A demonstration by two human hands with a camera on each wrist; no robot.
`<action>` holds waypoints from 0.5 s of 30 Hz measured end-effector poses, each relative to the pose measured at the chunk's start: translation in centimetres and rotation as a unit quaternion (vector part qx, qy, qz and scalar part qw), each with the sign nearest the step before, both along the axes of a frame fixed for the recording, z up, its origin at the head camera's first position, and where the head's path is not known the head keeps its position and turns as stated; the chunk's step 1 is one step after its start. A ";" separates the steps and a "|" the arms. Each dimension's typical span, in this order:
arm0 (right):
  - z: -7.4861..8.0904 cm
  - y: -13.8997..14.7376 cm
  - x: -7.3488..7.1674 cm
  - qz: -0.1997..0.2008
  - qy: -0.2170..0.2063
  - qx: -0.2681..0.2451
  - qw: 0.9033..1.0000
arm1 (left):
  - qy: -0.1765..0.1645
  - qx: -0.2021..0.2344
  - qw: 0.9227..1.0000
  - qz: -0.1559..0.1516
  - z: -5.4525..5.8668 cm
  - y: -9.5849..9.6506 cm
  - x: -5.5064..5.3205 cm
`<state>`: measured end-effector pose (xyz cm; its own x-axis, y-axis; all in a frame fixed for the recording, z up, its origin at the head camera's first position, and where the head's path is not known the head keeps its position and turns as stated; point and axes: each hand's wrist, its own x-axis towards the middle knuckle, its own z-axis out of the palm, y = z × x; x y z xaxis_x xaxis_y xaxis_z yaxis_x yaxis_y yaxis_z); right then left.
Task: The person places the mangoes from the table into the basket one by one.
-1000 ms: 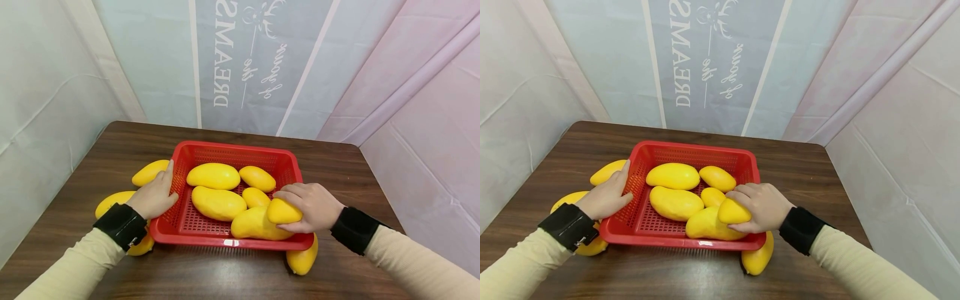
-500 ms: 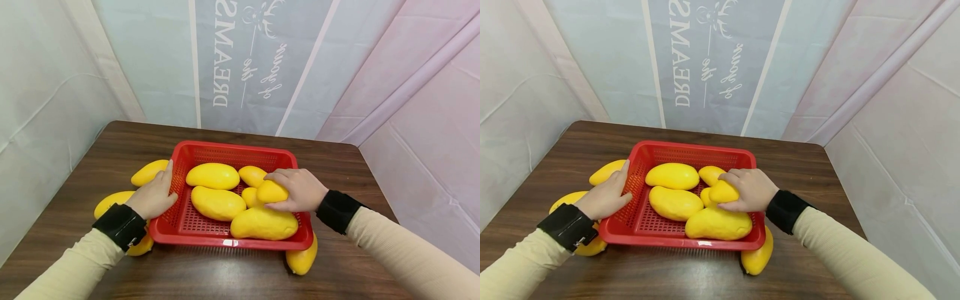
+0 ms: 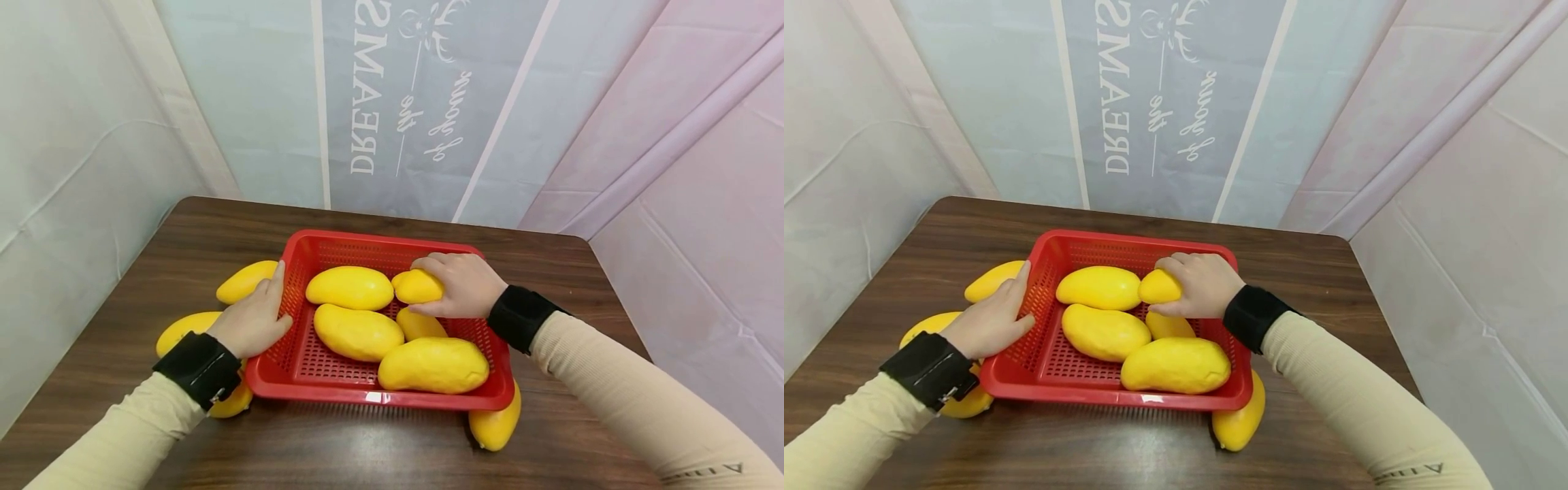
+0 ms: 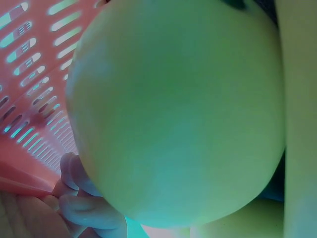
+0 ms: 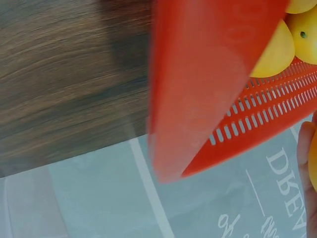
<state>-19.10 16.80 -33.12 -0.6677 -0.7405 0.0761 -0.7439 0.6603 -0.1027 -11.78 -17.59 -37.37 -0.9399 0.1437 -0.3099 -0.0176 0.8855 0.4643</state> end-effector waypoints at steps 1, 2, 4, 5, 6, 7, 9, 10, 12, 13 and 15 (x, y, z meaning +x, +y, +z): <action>-0.1 -0.2 -0.1 -0.002 -0.005 0.004 1.000 | 0.000 0.000 1.000 0.000 0.0 0.0 0.0; -0.2 -0.5 -0.1 -0.003 -0.006 0.010 1.000 | 0.000 0.001 1.000 0.000 0.0 0.0 0.0; -0.4 -0.9 -0.3 -0.002 -0.006 0.022 1.000 | 0.003 0.000 1.000 -0.001 0.0 0.0 0.0; -0.5 -1.0 -0.4 -0.002 -0.006 0.027 1.000 | 0.004 0.000 1.000 -0.002 -0.1 0.0 0.0; -0.7 -1.1 -0.4 -0.003 -0.005 0.034 0.999 | 0.005 0.000 1.000 -0.002 -0.1 0.0 0.1; -0.8 -1.2 -0.6 -0.003 -0.002 0.038 0.999 | 0.005 0.000 1.000 -0.002 -0.1 -0.1 0.0; -1.0 -1.3 -0.7 -0.006 0.001 0.047 0.999 | 0.005 0.002 1.000 -0.002 -0.1 -0.1 0.1; -1.1 -1.4 -0.8 -0.008 0.000 0.050 0.999 | 0.005 0.002 1.000 -0.002 -0.1 -0.1 0.1; -1.2 -1.4 -1.0 -0.008 0.002 0.061 0.998 | 0.005 0.001 1.000 -0.003 -0.1 -0.1 0.1; -1.3 -1.5 -1.1 -0.006 0.001 0.067 0.998 | 0.006 0.001 1.000 -0.003 0.0 -0.1 0.1; -1.3 -1.6 -1.2 -0.002 -0.001 0.079 0.997 | 0.007 0.000 1.000 -0.004 0.0 -0.1 0.1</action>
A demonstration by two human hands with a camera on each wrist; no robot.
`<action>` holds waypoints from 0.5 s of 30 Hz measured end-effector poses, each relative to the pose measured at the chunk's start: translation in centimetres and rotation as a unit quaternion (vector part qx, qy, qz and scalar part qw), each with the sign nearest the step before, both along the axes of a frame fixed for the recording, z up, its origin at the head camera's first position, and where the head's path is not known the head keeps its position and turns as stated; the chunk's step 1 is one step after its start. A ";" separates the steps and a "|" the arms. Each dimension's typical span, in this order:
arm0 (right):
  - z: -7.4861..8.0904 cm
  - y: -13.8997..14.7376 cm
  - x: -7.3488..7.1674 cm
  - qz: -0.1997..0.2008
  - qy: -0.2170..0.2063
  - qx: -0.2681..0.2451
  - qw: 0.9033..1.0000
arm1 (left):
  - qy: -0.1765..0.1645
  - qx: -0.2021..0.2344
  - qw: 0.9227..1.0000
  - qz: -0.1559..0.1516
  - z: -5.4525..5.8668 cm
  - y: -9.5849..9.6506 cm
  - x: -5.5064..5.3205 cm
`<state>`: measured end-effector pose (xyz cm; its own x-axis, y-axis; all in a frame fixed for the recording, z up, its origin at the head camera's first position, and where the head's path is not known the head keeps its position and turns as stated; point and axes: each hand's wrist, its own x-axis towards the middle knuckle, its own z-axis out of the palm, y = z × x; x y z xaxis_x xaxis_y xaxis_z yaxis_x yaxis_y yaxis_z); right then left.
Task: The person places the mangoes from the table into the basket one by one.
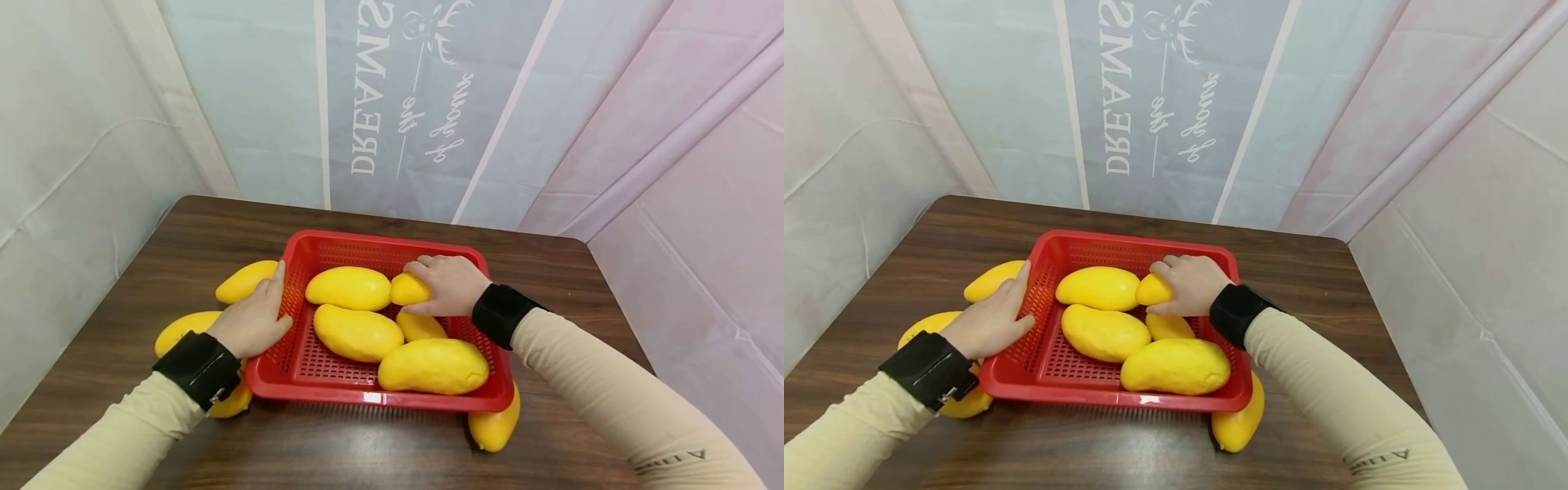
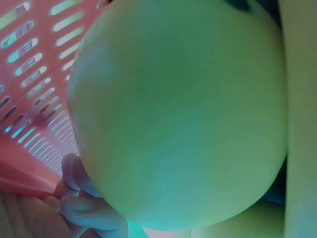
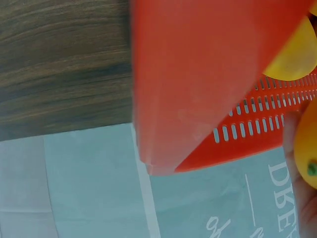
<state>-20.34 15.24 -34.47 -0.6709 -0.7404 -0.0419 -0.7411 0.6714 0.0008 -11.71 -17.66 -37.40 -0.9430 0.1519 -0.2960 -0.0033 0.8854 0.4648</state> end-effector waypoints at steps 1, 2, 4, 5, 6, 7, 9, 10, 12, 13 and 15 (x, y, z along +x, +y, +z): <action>-0.1 -0.1 -0.1 0.002 -0.001 0.006 1.000 | 0.001 0.000 1.000 -0.001 0.0 0.0 0.0; -0.1 -0.1 -0.2 0.005 -0.002 0.011 1.000 | 0.001 0.002 1.000 -0.001 0.0 0.0 0.0; -0.1 -0.2 -0.3 0.007 -0.008 0.015 1.000 | 0.000 0.007 1.000 0.000 0.0 0.0 0.0; -0.1 -0.3 -0.3 0.008 -0.010 0.016 1.000 | 0.000 0.009 1.000 0.000 0.0 0.0 0.0; -0.1 -0.4 -0.4 0.010 -0.011 0.018 1.000 | 0.000 0.011 1.000 0.000 0.0 0.0 0.1; -0.1 -0.5 -0.4 0.013 -0.010 0.021 1.000 | -0.001 0.013 1.000 0.001 -0.1 0.0 0.1; -0.1 -0.7 -0.5 0.020 -0.009 0.027 0.999 | 0.000 0.013 1.000 0.002 -0.1 -0.1 0.1; -0.1 -0.9 -0.5 0.024 -0.008 0.031 0.999 | 0.000 0.013 1.000 0.002 -0.1 -0.1 0.1; -0.1 -1.1 -0.6 0.030 -0.007 0.041 0.999 | 0.001 0.012 1.000 0.001 -0.1 -0.1 0.0; -0.1 -1.3 -0.6 0.032 -0.008 0.046 0.998 | 0.001 0.011 1.000 0.001 -0.2 -0.1 0.0; -0.1 -1.6 -0.6 0.034 -0.013 0.054 0.998 | 0.003 0.010 1.000 0.001 -0.2 -0.1 0.0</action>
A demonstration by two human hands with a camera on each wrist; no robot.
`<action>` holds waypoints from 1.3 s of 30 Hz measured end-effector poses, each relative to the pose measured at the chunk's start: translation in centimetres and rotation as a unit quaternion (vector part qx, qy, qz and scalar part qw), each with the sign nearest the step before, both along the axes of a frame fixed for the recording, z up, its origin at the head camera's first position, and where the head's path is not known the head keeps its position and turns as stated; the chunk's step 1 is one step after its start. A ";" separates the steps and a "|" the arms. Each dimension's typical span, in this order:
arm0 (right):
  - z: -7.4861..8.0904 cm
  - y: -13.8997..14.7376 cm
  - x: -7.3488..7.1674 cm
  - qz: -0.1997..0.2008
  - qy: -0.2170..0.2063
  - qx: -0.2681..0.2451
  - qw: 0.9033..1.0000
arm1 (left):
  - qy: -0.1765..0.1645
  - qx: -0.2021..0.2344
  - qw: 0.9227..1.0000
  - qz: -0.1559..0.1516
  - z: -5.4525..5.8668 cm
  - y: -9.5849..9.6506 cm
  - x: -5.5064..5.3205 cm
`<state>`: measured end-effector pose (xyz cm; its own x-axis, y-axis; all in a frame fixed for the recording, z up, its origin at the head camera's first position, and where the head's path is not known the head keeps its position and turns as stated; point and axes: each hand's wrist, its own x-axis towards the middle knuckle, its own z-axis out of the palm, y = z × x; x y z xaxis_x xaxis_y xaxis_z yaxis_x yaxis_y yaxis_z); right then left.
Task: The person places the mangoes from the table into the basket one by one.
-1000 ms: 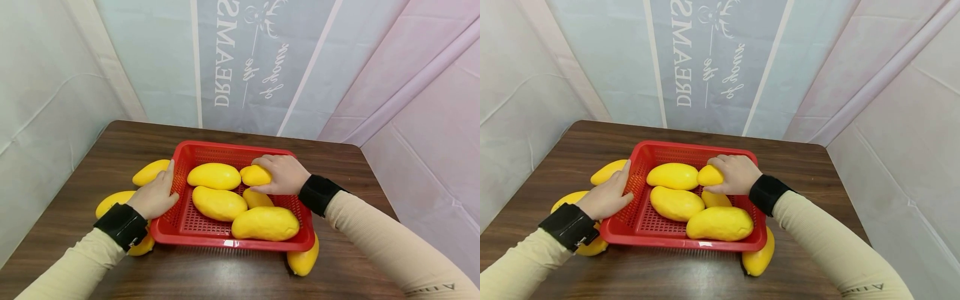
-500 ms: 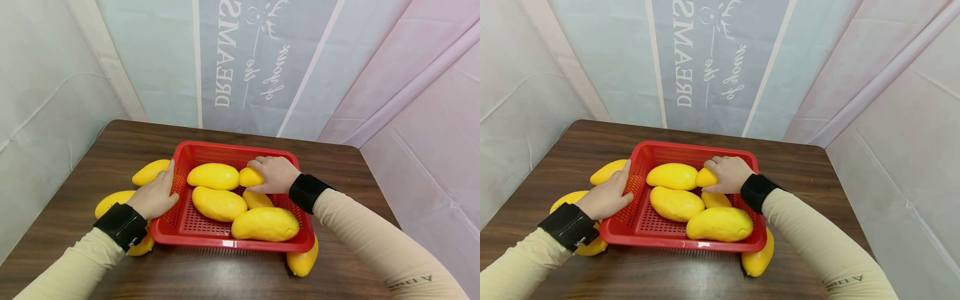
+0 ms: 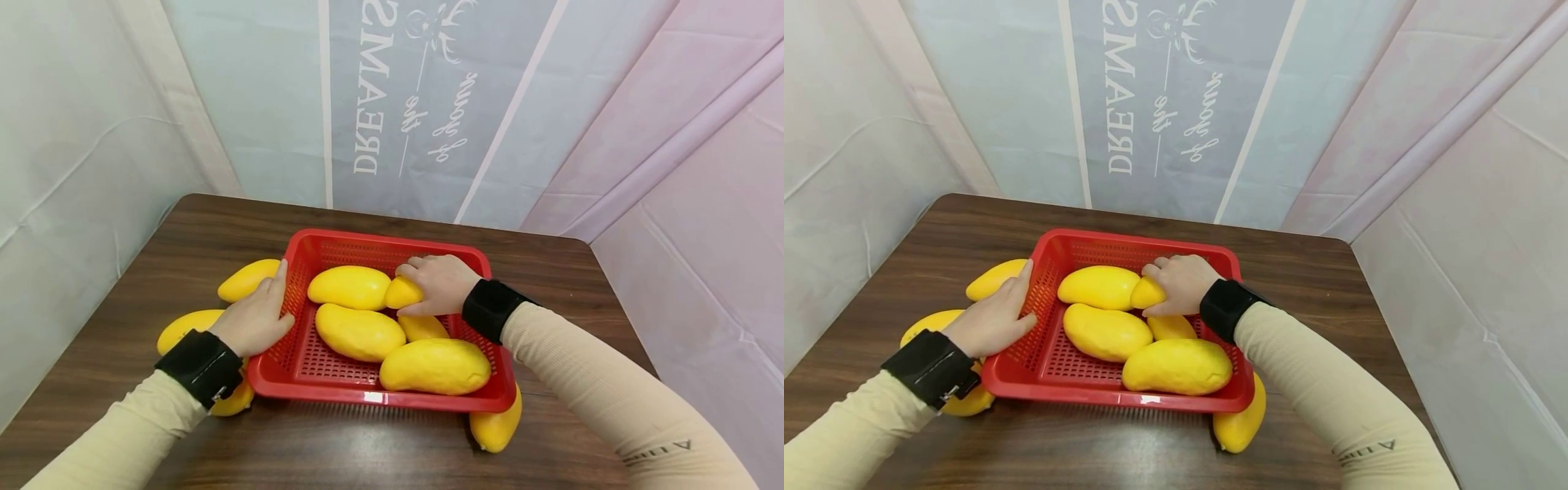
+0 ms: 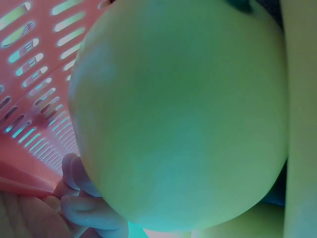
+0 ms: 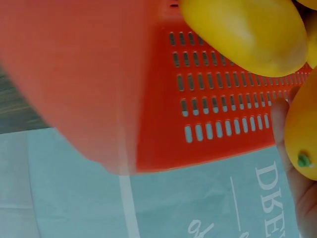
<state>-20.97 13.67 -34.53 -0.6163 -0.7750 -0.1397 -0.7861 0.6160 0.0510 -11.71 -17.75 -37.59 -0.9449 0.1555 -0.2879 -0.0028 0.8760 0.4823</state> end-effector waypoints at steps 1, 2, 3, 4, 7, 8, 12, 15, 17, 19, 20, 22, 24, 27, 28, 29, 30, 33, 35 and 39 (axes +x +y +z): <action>0.0 -0.1 0.0 0.000 -0.003 0.003 1.000 | 0.000 0.000 1.000 0.000 0.0 0.0 0.0; 0.1 -0.3 0.0 -0.001 -0.006 0.007 1.000 | 0.000 0.000 1.000 0.000 0.0 0.0 0.0; 0.1 -0.4 0.1 -0.002 -0.008 0.011 1.000 | -0.001 0.002 1.000 0.000 0.0 0.0 0.0; 0.1 -0.5 0.1 -0.004 -0.012 0.014 1.000 | -0.001 0.003 1.000 -0.001 0.0 0.0 0.0; 0.1 -0.9 0.2 -0.007 -0.017 0.025 1.000 | -0.001 0.003 1.000 -0.001 0.0 0.0 0.0; 0.0 -1.0 0.2 -0.010 -0.020 0.030 0.999 | -0.002 0.003 1.000 -0.001 0.0 0.0 0.0; -0.2 -1.3 0.3 -0.022 -0.033 0.047 0.998 | -0.005 0.005 1.000 0.001 0.0 -0.1 0.0; -0.3 -1.4 0.3 -0.025 -0.037 0.054 0.998 | -0.006 0.008 1.000 0.003 0.1 -0.1 0.0; -0.4 -1.4 0.3 -0.024 -0.039 0.054 0.998 | -0.006 0.009 1.000 0.003 0.1 -0.1 0.1; -0.5 -1.4 0.3 -0.022 -0.040 0.053 0.998 | -0.005 0.008 1.000 0.002 0.1 -0.1 0.1; -0.6 -1.4 0.3 -0.021 -0.040 0.053 0.998 | -0.005 0.009 1.000 0.001 0.1 -0.1 0.1; -0.7 -1.4 0.3 -0.020 -0.041 0.053 0.998 | -0.003 0.008 1.000 0.000 0.1 -0.1 0.0; -0.8 -1.3 0.3 -0.017 -0.037 0.053 0.998 | -0.002 0.008 1.000 -0.001 0.1 0.0 0.0; -0.9 -1.3 0.3 -0.009 -0.030 0.052 0.998 | 0.000 0.007 1.000 -0.003 0.1 0.0 0.0; -1.0 -1.3 0.3 -0.008 -0.030 0.052 0.998 | 0.000 0.006 1.000 -0.003 0.1 0.0 0.0; -1.0 -1.3 0.3 -0.007 -0.029 0.053 0.998 | 0.000 0.006 1.000 -0.003 0.1 0.0 0.0; -1.1 -1.3 0.3 -0.007 -0.028 0.054 0.998 | 0.000 0.007 1.000 -0.003 0.1 0.0 0.0; -1.1 -1.2 0.4 -0.009 -0.028 0.060 0.998 | 0.000 0.006 1.000 -0.003 0.1 0.0 0.0; -1.1 -1.2 0.5 -0.010 -0.031 0.063 0.998 | 0.001 0.004 1.000 -0.003 0.1 0.0 0.0; -0.9 -1.2 0.7 -0.012 -0.040 0.065 0.997 | 0.002 0.002 1.000 -0.002 0.0 -0.1 0.0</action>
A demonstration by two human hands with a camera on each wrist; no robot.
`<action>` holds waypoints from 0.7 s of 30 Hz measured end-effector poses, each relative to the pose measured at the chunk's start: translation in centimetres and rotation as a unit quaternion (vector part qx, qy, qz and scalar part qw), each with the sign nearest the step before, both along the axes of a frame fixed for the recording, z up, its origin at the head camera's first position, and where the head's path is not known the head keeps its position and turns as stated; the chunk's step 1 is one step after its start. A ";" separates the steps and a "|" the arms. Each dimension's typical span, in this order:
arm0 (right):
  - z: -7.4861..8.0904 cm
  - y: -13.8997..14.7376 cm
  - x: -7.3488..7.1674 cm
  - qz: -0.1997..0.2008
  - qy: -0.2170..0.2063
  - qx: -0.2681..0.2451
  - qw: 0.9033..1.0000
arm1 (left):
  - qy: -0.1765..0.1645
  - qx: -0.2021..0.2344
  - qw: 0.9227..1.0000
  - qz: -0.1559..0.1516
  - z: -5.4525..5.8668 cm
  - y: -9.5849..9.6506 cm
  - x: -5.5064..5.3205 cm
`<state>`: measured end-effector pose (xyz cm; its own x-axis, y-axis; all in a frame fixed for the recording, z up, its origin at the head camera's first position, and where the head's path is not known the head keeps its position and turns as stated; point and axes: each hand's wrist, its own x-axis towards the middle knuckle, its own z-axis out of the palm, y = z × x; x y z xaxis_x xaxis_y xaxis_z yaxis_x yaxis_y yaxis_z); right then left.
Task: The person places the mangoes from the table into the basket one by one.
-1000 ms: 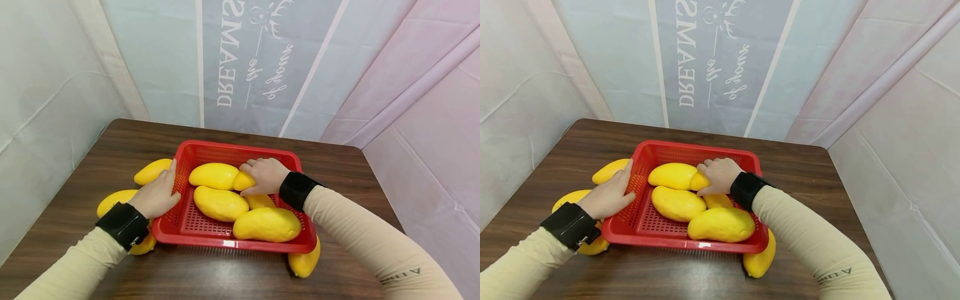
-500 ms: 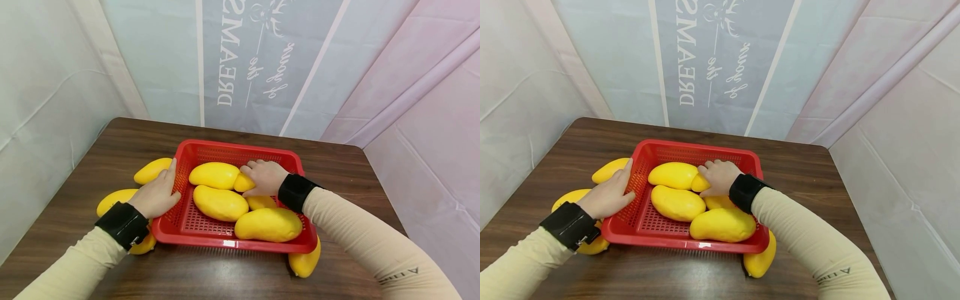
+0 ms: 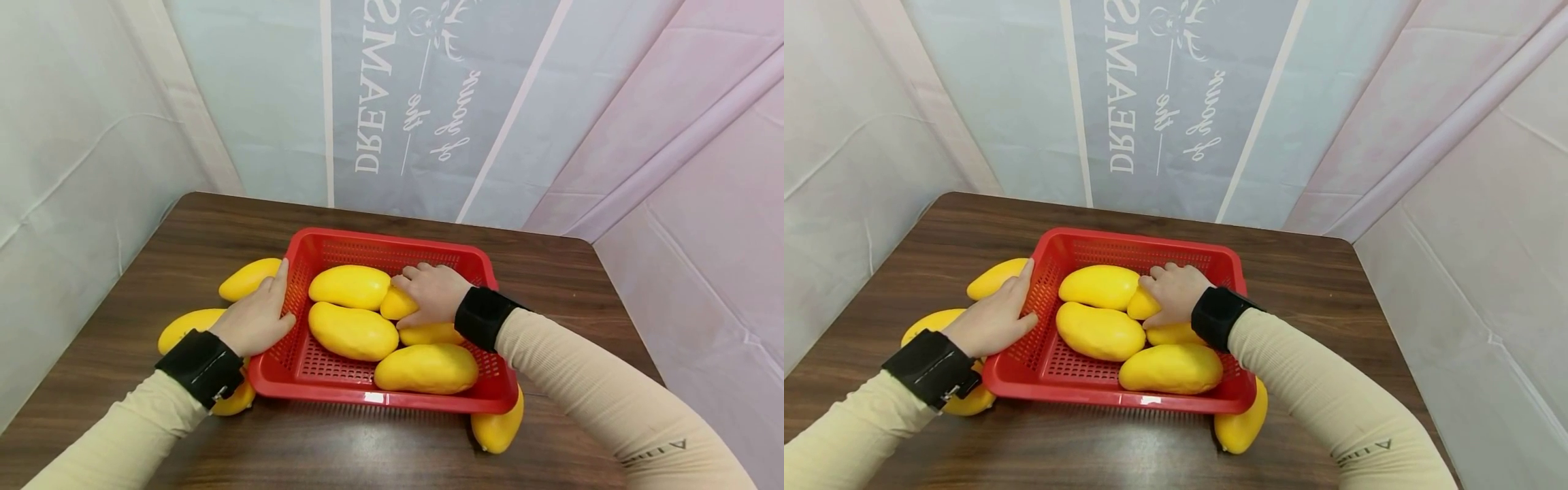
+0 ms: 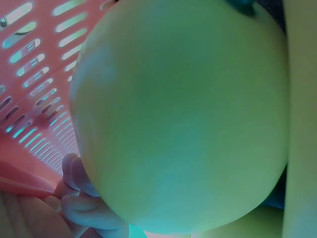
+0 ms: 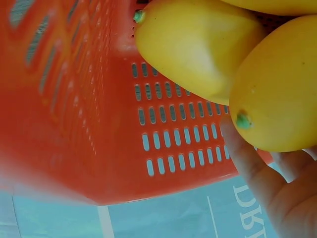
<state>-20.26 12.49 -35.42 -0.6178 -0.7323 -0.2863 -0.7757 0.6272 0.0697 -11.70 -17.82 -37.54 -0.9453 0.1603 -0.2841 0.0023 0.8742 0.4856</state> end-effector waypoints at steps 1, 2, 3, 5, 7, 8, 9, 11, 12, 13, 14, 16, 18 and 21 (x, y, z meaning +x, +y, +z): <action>0.1 0.0 0.1 -0.001 -0.003 0.001 1.000 | 0.000 0.000 1.000 0.001 0.0 0.0 0.0; 0.1 0.1 0.2 -0.001 -0.004 0.002 1.000 | -0.001 0.000 1.000 0.001 0.0 0.0 0.0; 0.2 0.1 0.3 0.000 -0.003 0.003 1.000 | -0.001 0.000 1.000 0.001 0.0 0.0 0.0; 0.3 0.2 0.5 0.000 -0.003 0.005 1.000 | -0.001 -0.001 1.000 0.001 0.0 0.0 -0.1; 0.5 0.3 0.7 0.002 0.003 0.005 1.000 | 0.000 -0.001 1.000 0.000 -0.1 0.0 0.0; 0.5 0.3 0.8 0.005 0.010 0.003 1.000 | 0.000 -0.001 1.000 -0.001 -0.1 0.0 0.0; 0.5 0.4 0.9 0.008 0.016 0.000 1.000 | 0.000 -0.002 1.000 -0.001 -0.1 0.0 0.0; 0.6 0.5 1.2 0.014 0.028 -0.008 0.999 | 0.000 -0.002 1.000 -0.001 -0.1 -0.1 0.0; 0.7 0.5 1.3 0.018 0.036 -0.012 0.999 | 0.001 -0.003 1.000 -0.001 -0.1 -0.1 0.0; 0.8 0.5 1.5 0.024 0.043 -0.018 0.999 | 0.000 -0.003 1.000 0.000 -0.1 -0.1 0.0; 0.9 0.6 1.6 0.029 0.050 -0.024 0.998 | 0.000 -0.003 1.000 0.000 -0.1 -0.1 0.0; 1.1 0.6 2.0 0.038 0.064 -0.034 0.997 | -0.001 -0.002 1.000 0.001 0.0 -0.1 0.0; 1.3 0.7 2.3 0.045 0.077 -0.045 0.995 | -0.002 -0.001 1.000 0.000 0.0 0.0 0.0; 1.5 0.7 2.9 0.049 0.090 -0.059 0.993 | -0.004 -0.001 1.000 0.000 0.0 0.0 0.0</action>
<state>-17.39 13.21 -33.90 -0.5756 -0.8133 -0.0855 -0.8149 0.5617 0.1428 -11.67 -17.83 -37.50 -0.9433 0.1593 -0.2911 -0.0016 0.8751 0.4840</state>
